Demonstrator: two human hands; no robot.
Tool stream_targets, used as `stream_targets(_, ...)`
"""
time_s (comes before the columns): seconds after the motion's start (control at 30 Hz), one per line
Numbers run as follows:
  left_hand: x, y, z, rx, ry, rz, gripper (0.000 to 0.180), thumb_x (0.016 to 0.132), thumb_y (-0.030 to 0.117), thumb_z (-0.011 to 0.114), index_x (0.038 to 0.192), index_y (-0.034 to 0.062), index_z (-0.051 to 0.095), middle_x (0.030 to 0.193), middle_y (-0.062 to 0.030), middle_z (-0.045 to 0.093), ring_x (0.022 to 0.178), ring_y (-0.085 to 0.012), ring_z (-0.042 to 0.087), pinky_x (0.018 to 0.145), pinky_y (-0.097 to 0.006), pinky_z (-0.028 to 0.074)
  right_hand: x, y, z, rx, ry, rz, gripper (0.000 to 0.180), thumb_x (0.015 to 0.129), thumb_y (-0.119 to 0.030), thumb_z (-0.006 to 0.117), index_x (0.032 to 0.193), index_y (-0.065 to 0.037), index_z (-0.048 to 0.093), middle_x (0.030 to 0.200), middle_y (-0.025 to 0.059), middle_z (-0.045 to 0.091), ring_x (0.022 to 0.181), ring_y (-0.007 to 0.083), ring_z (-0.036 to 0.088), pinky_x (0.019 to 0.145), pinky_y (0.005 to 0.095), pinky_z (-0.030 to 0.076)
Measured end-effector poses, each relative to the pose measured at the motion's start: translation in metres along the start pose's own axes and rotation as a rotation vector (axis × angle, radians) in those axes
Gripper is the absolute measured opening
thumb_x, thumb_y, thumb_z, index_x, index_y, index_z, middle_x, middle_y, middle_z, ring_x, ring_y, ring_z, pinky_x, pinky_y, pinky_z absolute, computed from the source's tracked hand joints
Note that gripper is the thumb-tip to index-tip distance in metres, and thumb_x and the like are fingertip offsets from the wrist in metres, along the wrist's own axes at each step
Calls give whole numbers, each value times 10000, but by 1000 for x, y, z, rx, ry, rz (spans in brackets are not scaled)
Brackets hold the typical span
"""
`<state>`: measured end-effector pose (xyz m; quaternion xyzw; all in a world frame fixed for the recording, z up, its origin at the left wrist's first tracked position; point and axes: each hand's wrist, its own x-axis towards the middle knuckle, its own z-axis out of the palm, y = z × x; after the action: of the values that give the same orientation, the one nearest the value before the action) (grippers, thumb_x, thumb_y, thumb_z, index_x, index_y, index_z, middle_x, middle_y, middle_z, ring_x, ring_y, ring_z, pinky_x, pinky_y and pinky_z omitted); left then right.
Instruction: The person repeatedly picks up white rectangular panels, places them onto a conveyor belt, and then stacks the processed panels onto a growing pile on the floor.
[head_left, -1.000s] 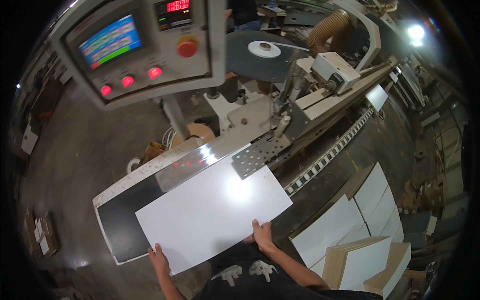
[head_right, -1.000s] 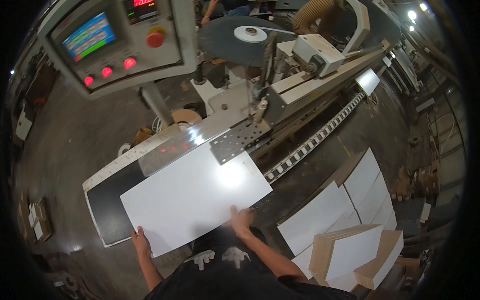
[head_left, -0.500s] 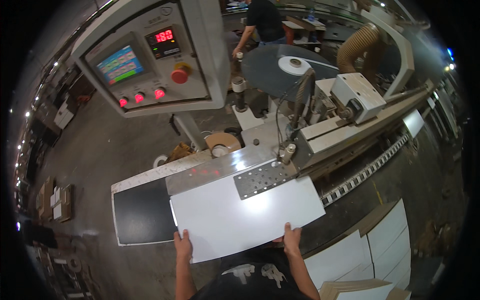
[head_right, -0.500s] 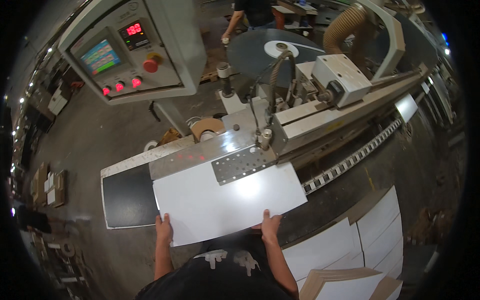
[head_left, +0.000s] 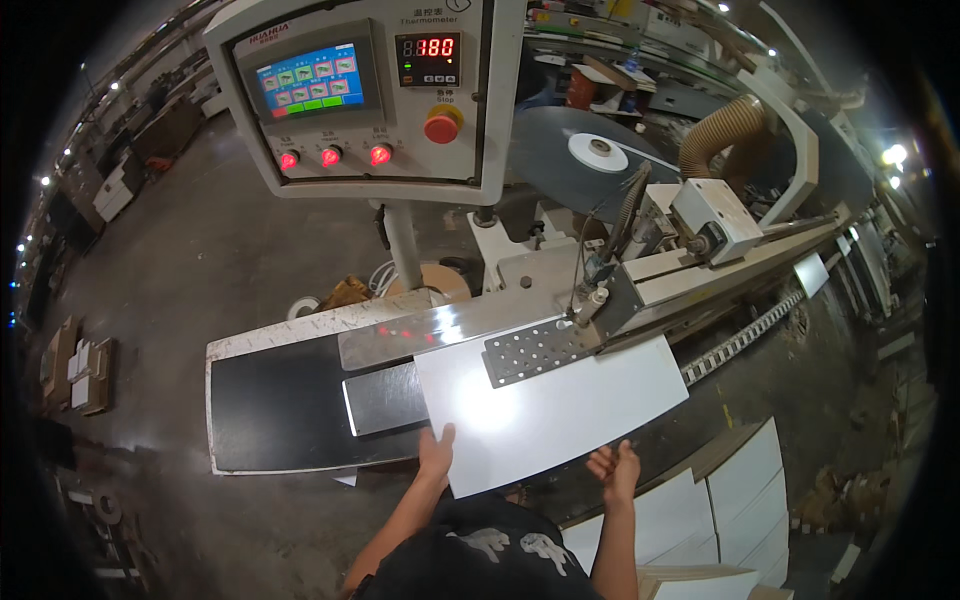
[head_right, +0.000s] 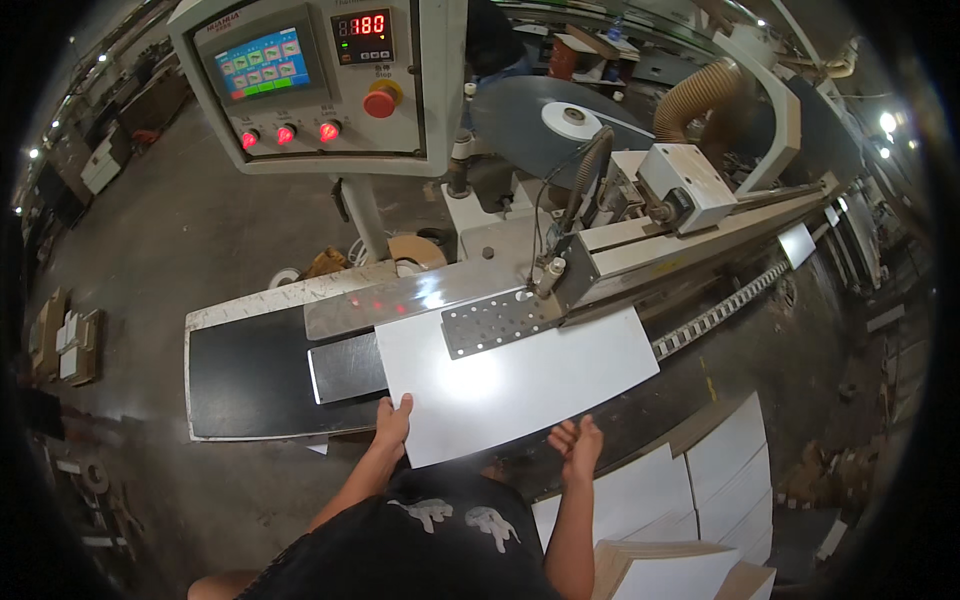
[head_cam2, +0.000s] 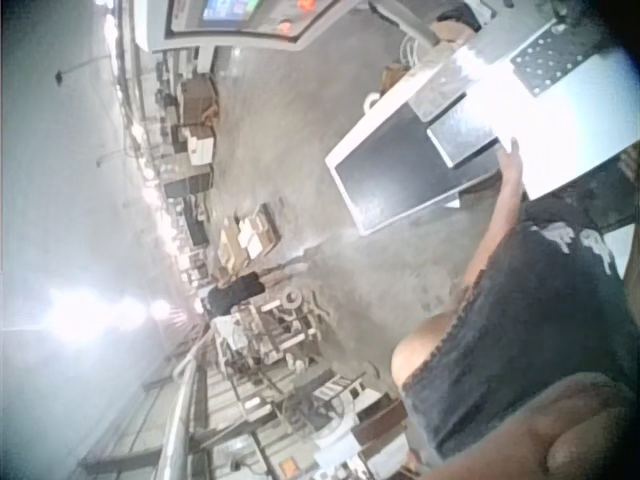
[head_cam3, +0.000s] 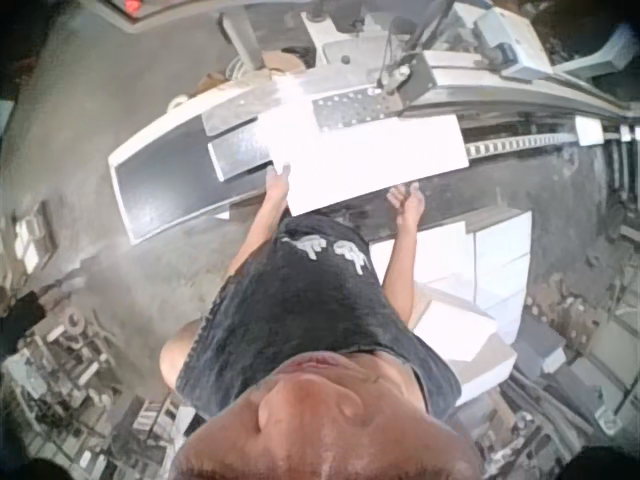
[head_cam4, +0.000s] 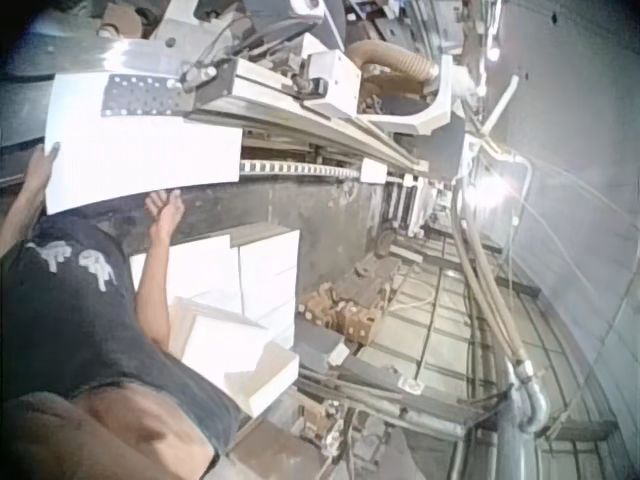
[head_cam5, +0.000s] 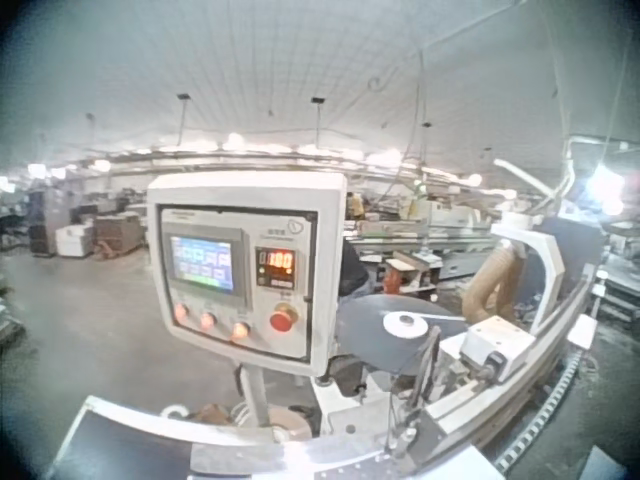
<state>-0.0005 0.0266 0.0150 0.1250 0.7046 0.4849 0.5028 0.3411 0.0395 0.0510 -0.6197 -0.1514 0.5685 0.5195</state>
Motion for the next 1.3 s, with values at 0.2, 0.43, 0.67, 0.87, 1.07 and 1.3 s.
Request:
stream_targets(0.2, 25, 0, 36, -36, -373, -165, 431, 970, 273, 637, 1255, -40, 556, 1092, -104, 648, 959, -236, 618, 821, -407, 508, -120, 71, 19, -174, -47, 199, 371, 997, -414, 551, 1152, -78, 515, 1035, 126, 673, 882, 241, 686, 708, 392, 590)
stream_targets(0.43, 20, 18, 96, -18, -634, -290, 461, 1021, 383, 527, 1273, -3, 553, 1163, -115, 647, 981, -253, 638, 850, -415, 533, -205, 153, -85, -595, 290, -9, 400, 955, -345, 635, 1227, -72, 527, 934, 92, 672, 850, 165, 654, 719, 315, 523)
stream_targets(0.67, 48, -18, 105, 267, -824, 62, 452, 1010, 429, 534, 1170, 9, 580, 970, -90, 631, 868, -204, 611, 736, -320, 489, -289, 298, -216, 69, 767, -64, 386, 976, -306, 557, 1297, -103, 488, 1150, 167, 621, 932, 320, 674, 734, 445, 586)
stream_targets(0.87, -76, -33, 64, 431, -550, 1062, 350, 1019, 280, 554, 1194, -23, 541, 1142, -157, 588, 1030, -263, 575, 909, -388, 456, -305, 311, -329, 807, 1159, -199, 400, 980, -334, 576, 1240, -51, 462, 1026, 143, 618, 808, 311, 648, 630, 452, 555)
stream_targets(1.07, -131, -121, 32, 667, -718, 1023, 187, 1006, 189, 560, 1068, 13, 557, 969, -80, 585, 904, -180, 545, 823, -317, 445, -306, 314, -482, 1158, 1254, -140, 752, 895, -538, 657, 1380, -23, 404, 1190, 234, 624, 935, 437, 668, 746, 541, 582)
stream_targets(1.3, -213, -207, 23, 536, -1054, 449, 219, 977, 173, 621, 1099, 17, 526, 981, -97, 614, 836, -182, 612, 749, -310, 521, -311, 300, -520, 1134, 1016, 108, 690, 890, -563, 648, 1260, -8, 470, 1133, 240, 666, 894, 397, 693, 686, 519, 589)
